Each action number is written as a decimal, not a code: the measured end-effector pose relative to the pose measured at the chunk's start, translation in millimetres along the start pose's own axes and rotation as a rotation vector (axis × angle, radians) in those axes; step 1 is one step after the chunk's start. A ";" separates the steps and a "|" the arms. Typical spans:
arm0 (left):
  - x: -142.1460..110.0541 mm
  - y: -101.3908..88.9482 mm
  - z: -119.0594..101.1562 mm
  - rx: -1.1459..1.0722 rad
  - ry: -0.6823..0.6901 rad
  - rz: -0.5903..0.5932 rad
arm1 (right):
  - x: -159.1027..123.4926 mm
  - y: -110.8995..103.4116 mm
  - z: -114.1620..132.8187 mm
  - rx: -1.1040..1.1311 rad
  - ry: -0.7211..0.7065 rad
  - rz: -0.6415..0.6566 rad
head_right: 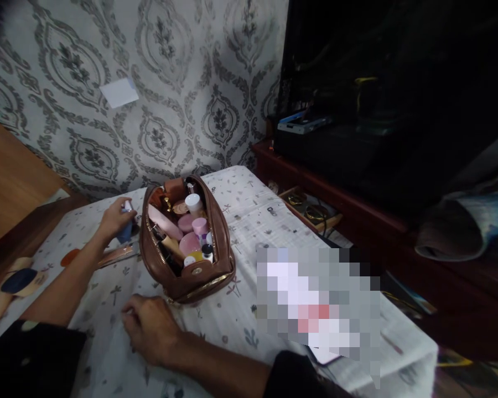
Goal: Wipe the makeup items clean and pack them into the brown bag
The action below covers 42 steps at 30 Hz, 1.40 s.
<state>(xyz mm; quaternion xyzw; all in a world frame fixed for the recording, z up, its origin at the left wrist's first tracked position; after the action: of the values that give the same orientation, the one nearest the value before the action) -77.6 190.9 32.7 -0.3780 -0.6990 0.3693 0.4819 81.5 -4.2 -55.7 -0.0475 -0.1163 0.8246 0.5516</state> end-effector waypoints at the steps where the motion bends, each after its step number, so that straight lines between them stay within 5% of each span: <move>1: -11.3 -8.4 2.2 -0.048 0.009 0.002 | 0.6 -0.2 -1.3 0.040 0.024 -0.021; 6: -101.8 -40.3 11.8 -0.525 0.036 0.033 | 1.9 -2.8 -5.3 0.138 0.055 -0.095; 12: -185.5 -39.0 3.0 -0.594 0.022 0.020 | 1.8 -9.1 -0.3 0.146 -0.008 -0.118; 17: -196.1 -24.1 5.0 -0.668 -0.046 0.102 | 4.0 -0.9 -4.9 0.205 0.065 -0.101; 23: -202.6 -17.4 24.4 -0.720 -0.103 0.024 | 8.0 10.1 -14.0 0.342 0.083 -0.125; 30: -226.5 -17.1 34.3 -0.580 0.193 0.149 | 7.8 4.3 -18.7 0.378 0.062 -0.193; 38: -228.7 -35.8 38.7 -0.470 0.356 -0.035 | 10.9 8.8 -23.6 0.457 0.080 -0.156; 42: -210.4 -48.8 45.9 -0.484 0.211 -0.221 | 9.7 11.9 -17.1 0.501 0.114 -0.089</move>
<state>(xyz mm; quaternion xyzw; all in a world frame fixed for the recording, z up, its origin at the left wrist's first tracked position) -77.2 -23.7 -19.4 -0.4400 -0.7496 0.0956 0.4852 70.6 2.8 -74.6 0.0495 0.1210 0.7987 0.5873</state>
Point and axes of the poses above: each hand's wrist, its own x-axis towards the middle knuckle, its own y-axis out of the palm, z = x × y, the point moved 5 cm from there along x, towards the middle knuckle, and after that the axes turned 13 degrees about -z, right-handed, at the moved point
